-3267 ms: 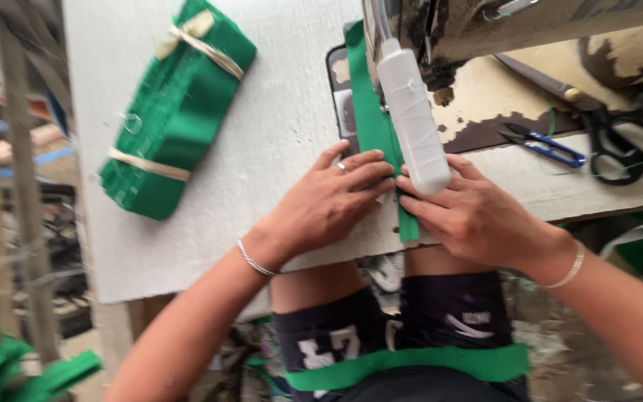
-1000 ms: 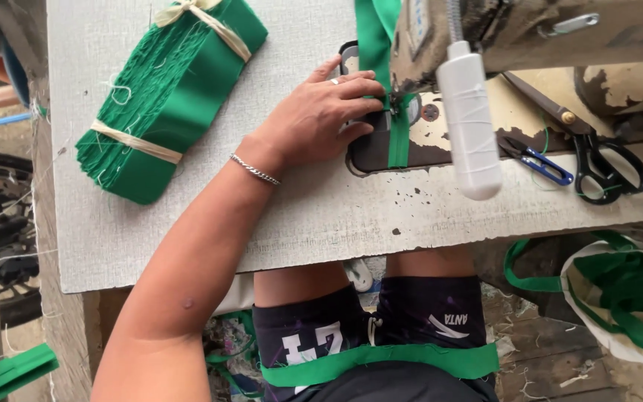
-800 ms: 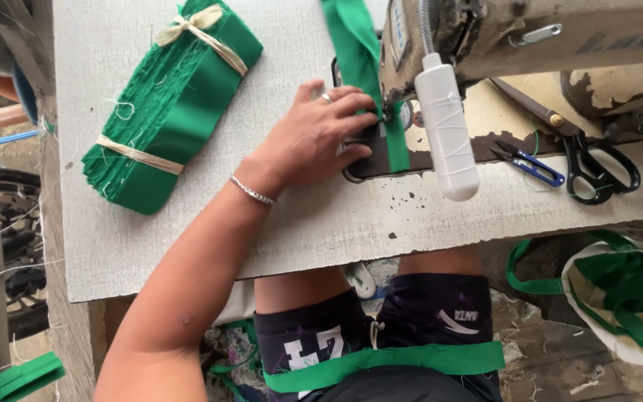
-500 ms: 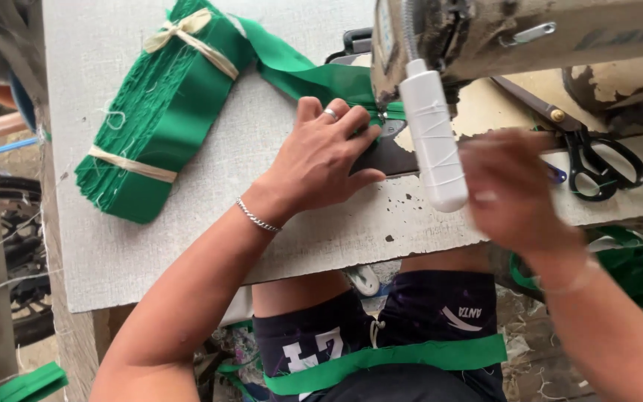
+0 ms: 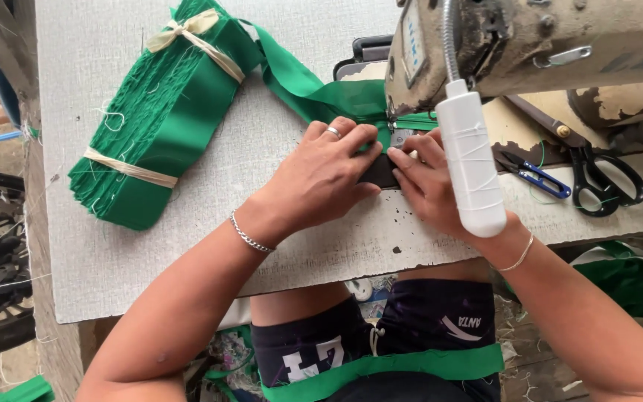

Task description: Attaching zippers to green fabric strips using an industrial sewing machine on a factory floor.

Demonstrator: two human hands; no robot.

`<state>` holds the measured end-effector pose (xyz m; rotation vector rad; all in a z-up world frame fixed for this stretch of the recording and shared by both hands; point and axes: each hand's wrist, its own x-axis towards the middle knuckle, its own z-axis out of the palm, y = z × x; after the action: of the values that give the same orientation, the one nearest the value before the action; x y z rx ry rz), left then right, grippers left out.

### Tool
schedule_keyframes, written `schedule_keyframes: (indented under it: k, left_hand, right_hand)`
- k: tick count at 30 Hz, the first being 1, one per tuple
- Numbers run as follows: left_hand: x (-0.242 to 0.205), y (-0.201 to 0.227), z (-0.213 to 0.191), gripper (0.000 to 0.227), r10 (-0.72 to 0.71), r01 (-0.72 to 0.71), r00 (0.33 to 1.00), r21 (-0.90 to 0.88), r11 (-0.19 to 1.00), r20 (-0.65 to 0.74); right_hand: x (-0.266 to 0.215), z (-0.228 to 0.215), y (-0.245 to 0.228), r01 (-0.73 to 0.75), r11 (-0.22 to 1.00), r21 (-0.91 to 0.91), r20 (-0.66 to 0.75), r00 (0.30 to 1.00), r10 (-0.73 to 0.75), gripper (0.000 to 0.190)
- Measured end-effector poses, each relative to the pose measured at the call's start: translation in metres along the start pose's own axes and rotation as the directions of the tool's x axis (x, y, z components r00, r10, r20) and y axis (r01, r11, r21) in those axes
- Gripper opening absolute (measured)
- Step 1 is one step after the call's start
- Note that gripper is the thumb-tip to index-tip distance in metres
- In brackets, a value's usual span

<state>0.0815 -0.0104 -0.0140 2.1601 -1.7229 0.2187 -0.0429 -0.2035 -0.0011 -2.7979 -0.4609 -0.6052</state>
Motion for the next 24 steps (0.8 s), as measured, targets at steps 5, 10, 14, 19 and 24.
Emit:
schedule_keyframes:
  k: [5,10,14,19,24]
  left_hand:
    - [0.000,0.008,0.012,0.050,0.022,-0.023,1.000,0.009,1.000,0.012]
    - [-0.002,0.001,0.029,0.043,0.023,-0.026,0.997,-0.041,0.999,-0.078]
    - [0.001,-0.009,0.043,0.032,0.033,-0.046,0.986,-0.081,0.996,-0.162]
    - [0.002,-0.012,0.044,0.030,0.035,-0.050,0.987,-0.092,0.995,-0.158]
    - [0.001,-0.011,0.041,0.031,0.035,-0.054,0.985,-0.108,0.993,-0.170]
  right_hand:
    - [-0.008,0.011,0.007,-0.017,0.997,-0.071,-0.001,1.000,0.017,0.025]
    - [-0.013,0.020,0.010,-0.090,0.992,0.088,-0.071,0.993,0.096,0.028]
    - [-0.012,0.023,0.015,-0.130,0.987,0.091,-0.085,0.987,0.138,0.021]
    - [-0.009,0.023,0.015,-0.113,0.985,0.134,-0.091,0.988,0.126,0.022]
    - [-0.007,0.014,0.004,-0.027,0.990,0.138,-0.112,0.993,0.043,0.013]
